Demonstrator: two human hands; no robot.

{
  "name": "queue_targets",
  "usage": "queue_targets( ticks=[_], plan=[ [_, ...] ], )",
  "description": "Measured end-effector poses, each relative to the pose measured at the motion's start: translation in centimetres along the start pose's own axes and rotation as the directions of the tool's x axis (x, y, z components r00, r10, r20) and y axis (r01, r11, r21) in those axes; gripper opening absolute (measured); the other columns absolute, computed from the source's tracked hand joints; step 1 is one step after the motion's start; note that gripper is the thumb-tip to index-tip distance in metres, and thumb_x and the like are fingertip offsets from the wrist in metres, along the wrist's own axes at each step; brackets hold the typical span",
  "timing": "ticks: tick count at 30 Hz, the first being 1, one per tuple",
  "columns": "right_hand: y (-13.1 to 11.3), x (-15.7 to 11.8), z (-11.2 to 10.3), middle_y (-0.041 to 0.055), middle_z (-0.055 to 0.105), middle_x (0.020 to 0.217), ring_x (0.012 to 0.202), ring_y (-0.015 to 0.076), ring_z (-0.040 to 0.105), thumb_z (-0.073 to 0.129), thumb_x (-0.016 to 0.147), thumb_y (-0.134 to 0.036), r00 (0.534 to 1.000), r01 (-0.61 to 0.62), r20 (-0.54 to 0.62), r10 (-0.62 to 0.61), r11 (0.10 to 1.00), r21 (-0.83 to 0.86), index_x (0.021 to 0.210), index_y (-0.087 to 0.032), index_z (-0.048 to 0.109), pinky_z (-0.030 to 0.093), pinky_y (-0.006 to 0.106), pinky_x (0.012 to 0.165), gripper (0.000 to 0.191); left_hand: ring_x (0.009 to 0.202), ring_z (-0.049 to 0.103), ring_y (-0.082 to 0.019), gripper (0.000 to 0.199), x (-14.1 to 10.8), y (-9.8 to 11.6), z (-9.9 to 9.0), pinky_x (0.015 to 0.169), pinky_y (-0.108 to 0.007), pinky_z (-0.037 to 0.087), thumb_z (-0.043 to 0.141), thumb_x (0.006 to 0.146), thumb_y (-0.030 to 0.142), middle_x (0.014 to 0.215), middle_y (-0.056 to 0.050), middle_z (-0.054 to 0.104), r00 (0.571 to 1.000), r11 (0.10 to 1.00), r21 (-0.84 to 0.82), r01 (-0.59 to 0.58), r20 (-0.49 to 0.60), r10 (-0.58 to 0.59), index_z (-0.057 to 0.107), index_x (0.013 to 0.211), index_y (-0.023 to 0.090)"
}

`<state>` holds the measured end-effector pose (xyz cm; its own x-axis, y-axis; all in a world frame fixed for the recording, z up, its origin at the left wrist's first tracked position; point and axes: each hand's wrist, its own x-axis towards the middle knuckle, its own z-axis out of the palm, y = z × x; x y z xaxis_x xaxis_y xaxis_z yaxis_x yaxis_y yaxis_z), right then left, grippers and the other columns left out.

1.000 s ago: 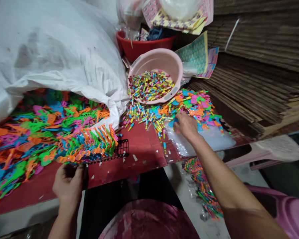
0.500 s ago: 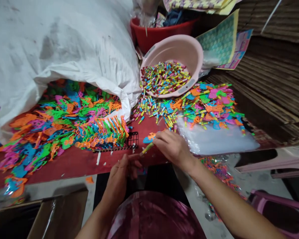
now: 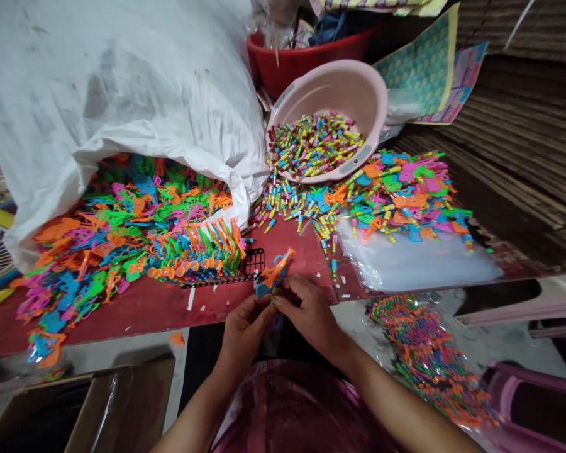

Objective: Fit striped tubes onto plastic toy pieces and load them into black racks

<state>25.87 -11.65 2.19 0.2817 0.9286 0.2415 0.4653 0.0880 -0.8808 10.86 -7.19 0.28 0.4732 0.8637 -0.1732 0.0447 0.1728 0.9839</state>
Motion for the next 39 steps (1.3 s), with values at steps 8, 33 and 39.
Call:
queue_targets(
  ticks=[8,33,39],
  plan=[
    [1.6,1.7,0.9,0.0027,0.073,0.079,0.073,0.0196,0.069,0.068,0.080,-0.032,0.994,-0.094,-0.032,0.104,0.968,0.233,0.080,-0.021,0.070,0.055,0.031,0.067,0.011,0.082,0.062,-0.018,0.027,0.3,-0.1,-1.2,0.075,-0.030,0.051,0.061,0.089,0.031,0.101,-0.007,0.066,0.923,0.845,0.446,-0.295,-0.095,0.373,0.068,0.115,0.025],
    [0.7,0.6,4.6,0.0051,0.071,0.093,0.086,0.0189,0.066,0.054,0.093,-0.020,0.957,0.235,-0.104,-0.269,0.936,-0.263,0.098,-0.021,0.066,0.051,0.031,0.076,0.013,0.087,0.065,-0.017,0.016,0.8,1.0,-1.3,0.078,-0.029,0.053,0.055,0.094,0.022,0.094,-0.008,0.070,0.792,0.661,0.616,-0.428,-0.097,0.603,0.069,0.102,0.018],
    [-0.2,2.3,4.1,-0.0017,0.062,0.068,0.062,0.0128,0.056,0.064,0.089,-0.031,0.987,0.010,-0.161,-0.025,0.995,-0.095,0.079,-0.019,0.064,0.043,0.024,0.059,0.015,0.091,0.066,-0.016,0.027,-0.2,0.1,-3.8,0.080,-0.028,0.054,0.059,0.092,0.020,0.101,-0.007,0.070,0.721,0.680,0.593,-0.432,-0.226,0.655,0.065,0.118,0.020]
  ],
)
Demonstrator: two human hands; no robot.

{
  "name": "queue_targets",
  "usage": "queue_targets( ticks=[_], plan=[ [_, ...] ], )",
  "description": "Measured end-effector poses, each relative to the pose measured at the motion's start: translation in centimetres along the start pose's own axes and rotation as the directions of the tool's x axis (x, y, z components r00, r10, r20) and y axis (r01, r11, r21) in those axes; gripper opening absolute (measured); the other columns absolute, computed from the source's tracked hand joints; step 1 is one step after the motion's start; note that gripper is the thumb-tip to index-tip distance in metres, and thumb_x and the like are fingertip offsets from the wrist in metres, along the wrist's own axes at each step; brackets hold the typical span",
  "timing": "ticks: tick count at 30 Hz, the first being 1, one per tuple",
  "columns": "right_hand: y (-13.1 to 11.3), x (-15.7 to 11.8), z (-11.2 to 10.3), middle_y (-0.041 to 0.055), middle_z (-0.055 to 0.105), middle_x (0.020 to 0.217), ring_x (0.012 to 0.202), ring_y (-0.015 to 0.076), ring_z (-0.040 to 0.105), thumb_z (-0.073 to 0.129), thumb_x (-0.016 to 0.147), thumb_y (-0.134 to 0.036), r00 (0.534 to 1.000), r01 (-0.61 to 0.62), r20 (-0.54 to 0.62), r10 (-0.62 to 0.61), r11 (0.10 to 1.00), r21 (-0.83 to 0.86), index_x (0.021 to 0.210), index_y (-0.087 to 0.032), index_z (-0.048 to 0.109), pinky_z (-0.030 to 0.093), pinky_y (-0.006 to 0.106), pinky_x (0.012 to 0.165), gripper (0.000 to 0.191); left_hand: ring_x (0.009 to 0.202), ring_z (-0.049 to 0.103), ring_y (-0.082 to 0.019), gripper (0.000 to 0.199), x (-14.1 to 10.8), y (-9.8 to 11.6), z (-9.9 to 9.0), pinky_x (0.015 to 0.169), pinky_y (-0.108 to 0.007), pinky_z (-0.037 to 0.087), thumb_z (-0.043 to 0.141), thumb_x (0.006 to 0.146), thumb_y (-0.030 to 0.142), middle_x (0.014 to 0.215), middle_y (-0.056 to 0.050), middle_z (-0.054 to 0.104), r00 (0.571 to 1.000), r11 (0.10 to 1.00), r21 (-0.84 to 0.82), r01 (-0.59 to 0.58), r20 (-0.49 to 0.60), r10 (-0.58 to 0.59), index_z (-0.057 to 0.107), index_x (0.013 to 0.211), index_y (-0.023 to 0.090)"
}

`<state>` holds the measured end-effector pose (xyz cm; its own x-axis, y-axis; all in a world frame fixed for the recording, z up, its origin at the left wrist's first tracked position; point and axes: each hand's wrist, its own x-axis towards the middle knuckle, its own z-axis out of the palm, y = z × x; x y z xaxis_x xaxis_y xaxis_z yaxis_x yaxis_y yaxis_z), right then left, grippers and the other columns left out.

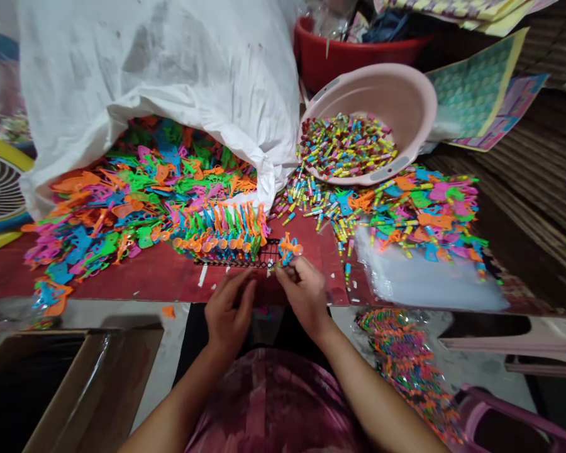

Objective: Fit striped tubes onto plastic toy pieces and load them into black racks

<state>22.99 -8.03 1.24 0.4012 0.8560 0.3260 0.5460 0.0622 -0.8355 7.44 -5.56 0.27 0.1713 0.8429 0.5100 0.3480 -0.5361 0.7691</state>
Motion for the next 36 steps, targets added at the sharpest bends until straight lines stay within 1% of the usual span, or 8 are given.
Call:
queue_targets(
  ticks=[6,11,18,22,25,29,32,36],
  plan=[
    [-0.1,0.7,1.7,-0.0039,0.057,0.063,0.058,0.0107,0.050,0.064,0.087,-0.029,1.000,-0.015,0.007,0.015,0.999,0.045,0.075,-0.018,0.062,0.039,0.022,0.056,0.016,0.087,0.064,-0.014,0.017,0.1,-2.6,-2.6,0.080,-0.028,0.051,0.058,0.093,0.022,0.095,-0.004,0.068,0.967,0.992,0.001,0.128,-0.222,-0.124,0.068,0.106,0.019],
    [0.5,0.9,2.6,-0.0029,0.060,0.067,0.061,0.0113,0.053,0.063,0.088,-0.026,0.998,0.066,-0.023,-0.067,0.998,-0.019,0.075,-0.019,0.061,0.040,0.023,0.060,0.015,0.081,0.064,-0.013,0.017,0.6,-3.3,-3.0,0.073,-0.025,0.050,0.058,0.093,0.026,0.090,-0.003,0.067,0.941,0.976,-0.039,0.217,-0.260,-0.219,0.068,0.105,0.020],
    [1.1,1.0,2.9,-0.0028,0.055,0.064,0.061,0.0125,0.051,0.064,0.088,-0.029,0.990,0.135,-0.018,-0.138,0.982,-0.135,0.070,-0.020,0.056,0.038,0.025,0.059,0.022,0.086,0.065,-0.014,0.017,0.5,-3.8,-2.7,0.080,-0.028,0.051,0.058,0.093,0.024,0.092,-0.003,0.067,0.937,0.969,-0.073,0.234,-0.249,-0.245,0.068,0.106,0.020],
    [0.5,1.1,3.0,-0.0014,0.055,0.071,0.065,0.0131,0.051,0.059,0.091,-0.025,0.985,0.168,0.054,-0.162,0.978,-0.123,0.074,-0.020,0.057,0.038,0.025,0.062,0.017,0.087,0.064,-0.014,0.018,0.6,-3.1,-2.9,0.080,-0.027,0.052,0.058,0.092,0.019,0.094,-0.003,0.067,0.945,0.991,-0.020,0.132,-0.300,-0.132,0.067,0.108,0.019],
    [0.1,1.2,3.0,-0.0002,0.057,0.076,0.070,0.0136,0.052,0.057,0.092,-0.023,0.982,0.171,0.104,-0.159,0.979,-0.113,0.080,-0.020,0.060,0.038,0.026,0.065,0.013,0.089,0.064,-0.014,0.023,1.4,-1.7,-3.7,0.081,-0.029,0.052,0.058,0.091,0.013,0.096,-0.005,0.068,0.938,0.994,0.104,-0.026,-0.341,0.060,0.065,0.111,0.020],
    [0.4,1.3,3.0,-0.0023,0.052,0.067,0.063,0.0130,0.047,0.058,0.092,-0.028,0.988,0.131,0.101,-0.120,0.986,-0.104,0.070,-0.020,0.056,0.034,0.026,0.061,0.023,0.091,0.065,-0.015,0.029,3.5,0.6,-4.9,0.083,-0.030,0.052,0.061,0.087,0.007,0.097,-0.005,0.070,0.911,0.950,0.220,-0.220,-0.303,0.281,0.065,0.112,0.020],
    [0.8,1.5,3.0,-0.0033,0.048,0.062,0.061,0.0125,0.045,0.058,0.091,-0.029,0.991,0.110,0.089,-0.102,0.989,-0.093,0.065,-0.020,0.054,0.032,0.026,0.059,0.028,0.092,0.065,-0.016,0.026,5.6,2.0,-5.5,0.084,-0.031,0.053,0.059,0.088,0.008,0.097,-0.004,0.071,0.908,0.932,0.221,-0.288,-0.247,0.339,0.066,0.109,0.021],
    [1.2,1.5,3.1,-0.0042,0.045,0.059,0.059,0.0120,0.043,0.059,0.090,-0.031,0.993,0.106,0.069,-0.100,0.990,-0.093,0.062,-0.020,0.053,0.032,0.025,0.058,0.030,0.092,0.065,-0.015,0.022,8.3,3.0,-5.6,0.085,-0.031,0.053,0.055,0.091,0.013,0.096,-0.003,0.071,0.923,0.951,0.135,-0.279,-0.234,0.304,0.068,0.106,0.021]
  ],
)
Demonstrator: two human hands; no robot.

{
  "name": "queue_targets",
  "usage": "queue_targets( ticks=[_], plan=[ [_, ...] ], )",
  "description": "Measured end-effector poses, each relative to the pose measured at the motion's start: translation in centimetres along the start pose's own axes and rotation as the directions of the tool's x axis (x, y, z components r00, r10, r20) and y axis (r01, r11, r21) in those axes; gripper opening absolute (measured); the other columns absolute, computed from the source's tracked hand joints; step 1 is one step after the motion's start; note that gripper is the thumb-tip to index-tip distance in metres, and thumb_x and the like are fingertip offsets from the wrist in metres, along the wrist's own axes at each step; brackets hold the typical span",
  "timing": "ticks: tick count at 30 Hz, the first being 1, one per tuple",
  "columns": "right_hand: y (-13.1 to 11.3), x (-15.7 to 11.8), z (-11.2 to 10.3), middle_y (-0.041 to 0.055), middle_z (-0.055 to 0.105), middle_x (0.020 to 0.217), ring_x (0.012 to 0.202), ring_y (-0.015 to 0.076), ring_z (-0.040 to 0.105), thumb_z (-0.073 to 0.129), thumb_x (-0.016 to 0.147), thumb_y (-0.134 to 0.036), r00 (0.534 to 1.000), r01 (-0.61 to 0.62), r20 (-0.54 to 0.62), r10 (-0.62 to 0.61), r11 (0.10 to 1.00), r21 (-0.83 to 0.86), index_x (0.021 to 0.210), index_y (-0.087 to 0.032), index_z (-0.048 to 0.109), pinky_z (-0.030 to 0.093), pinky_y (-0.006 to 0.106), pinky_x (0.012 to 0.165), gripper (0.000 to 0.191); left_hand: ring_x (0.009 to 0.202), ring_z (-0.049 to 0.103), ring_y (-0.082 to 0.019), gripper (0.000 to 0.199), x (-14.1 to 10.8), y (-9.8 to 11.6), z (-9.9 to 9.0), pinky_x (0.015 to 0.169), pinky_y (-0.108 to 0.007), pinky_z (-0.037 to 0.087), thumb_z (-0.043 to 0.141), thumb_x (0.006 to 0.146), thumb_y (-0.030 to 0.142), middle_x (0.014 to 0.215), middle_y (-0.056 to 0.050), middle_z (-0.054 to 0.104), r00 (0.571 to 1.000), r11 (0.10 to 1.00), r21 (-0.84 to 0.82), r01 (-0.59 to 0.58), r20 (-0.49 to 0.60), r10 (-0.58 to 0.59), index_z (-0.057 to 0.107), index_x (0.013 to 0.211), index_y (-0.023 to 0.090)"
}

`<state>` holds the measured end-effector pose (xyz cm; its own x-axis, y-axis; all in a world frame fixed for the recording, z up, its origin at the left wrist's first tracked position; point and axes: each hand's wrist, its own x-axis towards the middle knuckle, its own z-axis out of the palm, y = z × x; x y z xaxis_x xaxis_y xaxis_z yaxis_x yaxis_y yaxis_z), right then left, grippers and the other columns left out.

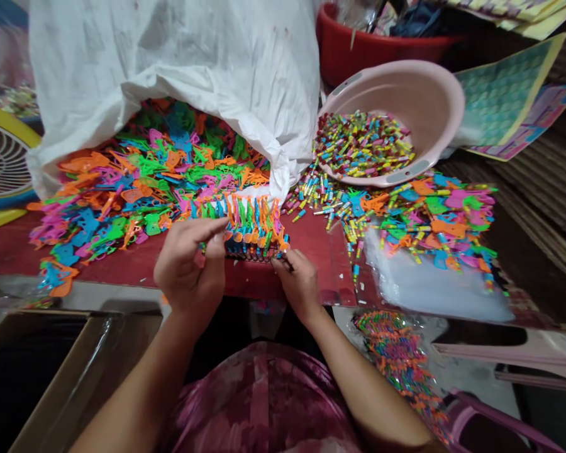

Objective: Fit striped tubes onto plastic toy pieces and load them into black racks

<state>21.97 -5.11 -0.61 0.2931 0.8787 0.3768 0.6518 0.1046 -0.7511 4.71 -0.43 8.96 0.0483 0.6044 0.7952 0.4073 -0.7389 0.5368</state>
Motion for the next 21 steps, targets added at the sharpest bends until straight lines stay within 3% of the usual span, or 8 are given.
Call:
queue_targets(
  ticks=[6,14,21],
  plan=[
    [0.1,-0.2,0.0,-0.0041,0.045,0.059,0.059,0.0121,0.043,0.061,0.089,-0.029,0.998,0.043,-0.036,-0.043,0.999,0.006,0.062,-0.019,0.056,0.031,0.025,0.057,0.030,0.089,0.065,-0.013,0.021,2.1,-0.3,0.8,0.083,-0.029,0.051,0.055,0.090,0.012,0.094,-0.002,0.071,0.996,1.000,-0.004,-0.006,0.092,0.006,0.071,0.102,0.018],
    [0.1,-0.2,-0.1,-0.0029,0.048,0.062,0.060,0.0130,0.043,0.061,0.090,-0.031,0.998,0.054,-0.022,-0.054,0.999,-0.005,0.064,-0.019,0.058,0.032,0.025,0.057,0.028,0.088,0.065,-0.014,0.022,2.1,-1.2,1.3,0.083,-0.029,0.051,0.054,0.091,0.012,0.092,-0.003,0.072,0.973,0.996,-0.062,0.064,0.226,-0.049,0.072,0.101,0.019],
    [-0.4,-0.4,-0.1,0.0006,0.058,0.075,0.072,0.0153,0.053,0.056,0.095,-0.032,0.997,0.068,0.029,-0.069,0.996,0.050,0.079,-0.021,0.066,0.038,0.027,0.066,0.022,0.088,0.064,-0.015,0.029,1.8,-1.4,1.5,0.081,-0.030,0.049,0.047,0.089,0.008,0.092,-0.004,0.072,0.959,0.997,-0.069,0.034,0.284,-0.013,0.072,0.100,0.018]
  ],
)
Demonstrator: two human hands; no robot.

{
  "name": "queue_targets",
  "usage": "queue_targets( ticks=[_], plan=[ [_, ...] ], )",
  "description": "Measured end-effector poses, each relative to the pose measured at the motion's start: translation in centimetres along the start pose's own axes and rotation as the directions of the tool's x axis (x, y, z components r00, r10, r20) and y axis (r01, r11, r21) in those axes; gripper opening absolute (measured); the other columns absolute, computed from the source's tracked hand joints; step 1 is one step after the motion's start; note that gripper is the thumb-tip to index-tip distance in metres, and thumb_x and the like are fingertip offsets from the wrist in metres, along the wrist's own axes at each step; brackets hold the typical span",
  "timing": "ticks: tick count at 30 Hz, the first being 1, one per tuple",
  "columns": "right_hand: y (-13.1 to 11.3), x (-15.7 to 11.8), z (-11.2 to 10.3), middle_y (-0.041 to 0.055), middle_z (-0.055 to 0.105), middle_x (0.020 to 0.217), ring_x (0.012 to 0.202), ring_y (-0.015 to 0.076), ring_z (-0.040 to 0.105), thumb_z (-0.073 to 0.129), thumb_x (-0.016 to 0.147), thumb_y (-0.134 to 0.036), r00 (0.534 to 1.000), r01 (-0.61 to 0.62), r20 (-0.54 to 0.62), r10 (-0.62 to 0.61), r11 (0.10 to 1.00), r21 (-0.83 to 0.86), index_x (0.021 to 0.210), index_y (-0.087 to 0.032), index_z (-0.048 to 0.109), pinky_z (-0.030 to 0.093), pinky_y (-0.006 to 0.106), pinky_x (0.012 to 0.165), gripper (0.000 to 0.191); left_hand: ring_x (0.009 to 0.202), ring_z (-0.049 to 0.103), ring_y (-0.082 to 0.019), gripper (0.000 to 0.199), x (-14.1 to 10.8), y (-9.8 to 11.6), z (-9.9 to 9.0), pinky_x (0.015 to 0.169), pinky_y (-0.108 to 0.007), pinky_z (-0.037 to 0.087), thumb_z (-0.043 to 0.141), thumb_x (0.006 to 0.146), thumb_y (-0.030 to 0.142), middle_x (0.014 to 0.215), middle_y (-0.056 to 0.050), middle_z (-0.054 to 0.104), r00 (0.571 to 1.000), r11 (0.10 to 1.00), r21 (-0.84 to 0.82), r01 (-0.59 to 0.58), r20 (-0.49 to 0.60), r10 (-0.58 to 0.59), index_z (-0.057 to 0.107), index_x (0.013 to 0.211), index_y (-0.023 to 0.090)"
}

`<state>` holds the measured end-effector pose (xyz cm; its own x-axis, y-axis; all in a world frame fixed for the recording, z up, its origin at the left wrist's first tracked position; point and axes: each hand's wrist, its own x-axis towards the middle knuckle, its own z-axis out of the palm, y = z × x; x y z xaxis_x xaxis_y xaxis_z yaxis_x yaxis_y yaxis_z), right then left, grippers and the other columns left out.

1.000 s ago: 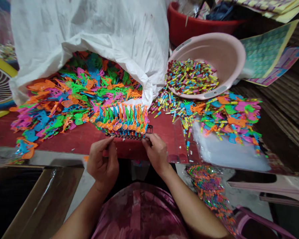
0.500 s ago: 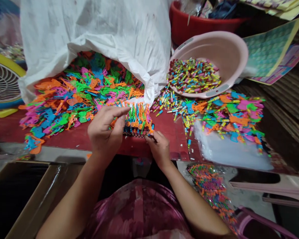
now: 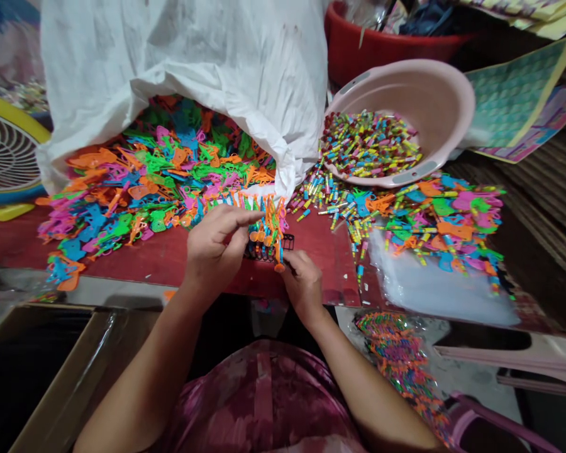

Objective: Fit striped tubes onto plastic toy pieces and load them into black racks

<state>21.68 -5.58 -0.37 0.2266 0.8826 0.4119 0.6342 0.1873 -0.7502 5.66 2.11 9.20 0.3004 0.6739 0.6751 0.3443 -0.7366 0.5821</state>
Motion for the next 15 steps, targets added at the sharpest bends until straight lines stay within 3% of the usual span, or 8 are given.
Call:
queue_targets(
  ticks=[5,10,15],
  plan=[
    [-0.3,0.0,0.0,0.0011,0.058,0.076,0.073,0.0152,0.053,0.053,0.097,-0.032,1.000,-0.012,0.016,0.012,1.000,0.015,0.081,-0.021,0.066,0.039,0.027,0.067,0.023,0.088,0.063,-0.017,0.031,-0.5,-0.1,0.2,0.083,-0.033,0.047,0.047,0.087,0.008,0.093,-0.004,0.072,0.999,0.997,0.076,-0.018,0.040,0.015,0.073,0.100,0.019],
    [-0.5,0.2,0.2,0.0004,0.055,0.075,0.072,0.0153,0.052,0.053,0.097,-0.032,0.999,-0.023,0.030,0.027,0.991,-0.132,0.082,-0.021,0.064,0.034,0.027,0.065,0.022,0.092,0.062,-0.018,0.032,-0.2,0.7,-0.6,0.085,-0.036,0.044,0.046,0.089,0.011,0.097,-0.004,0.071,0.993,0.994,0.089,-0.057,0.107,0.048,0.071,0.105,0.022],
    [-0.7,0.5,0.5,0.0010,0.059,0.079,0.073,0.0160,0.055,0.055,0.092,-0.022,0.996,-0.064,0.048,0.079,0.962,-0.264,0.087,-0.020,0.065,0.033,0.027,0.063,0.011,0.098,0.061,-0.020,0.026,-0.1,1.8,-0.7,0.089,-0.038,0.042,0.064,0.087,0.031,0.105,-0.004,0.070,0.950,0.983,0.040,-0.180,0.265,0.164,0.066,0.113,0.028]
  ],
)
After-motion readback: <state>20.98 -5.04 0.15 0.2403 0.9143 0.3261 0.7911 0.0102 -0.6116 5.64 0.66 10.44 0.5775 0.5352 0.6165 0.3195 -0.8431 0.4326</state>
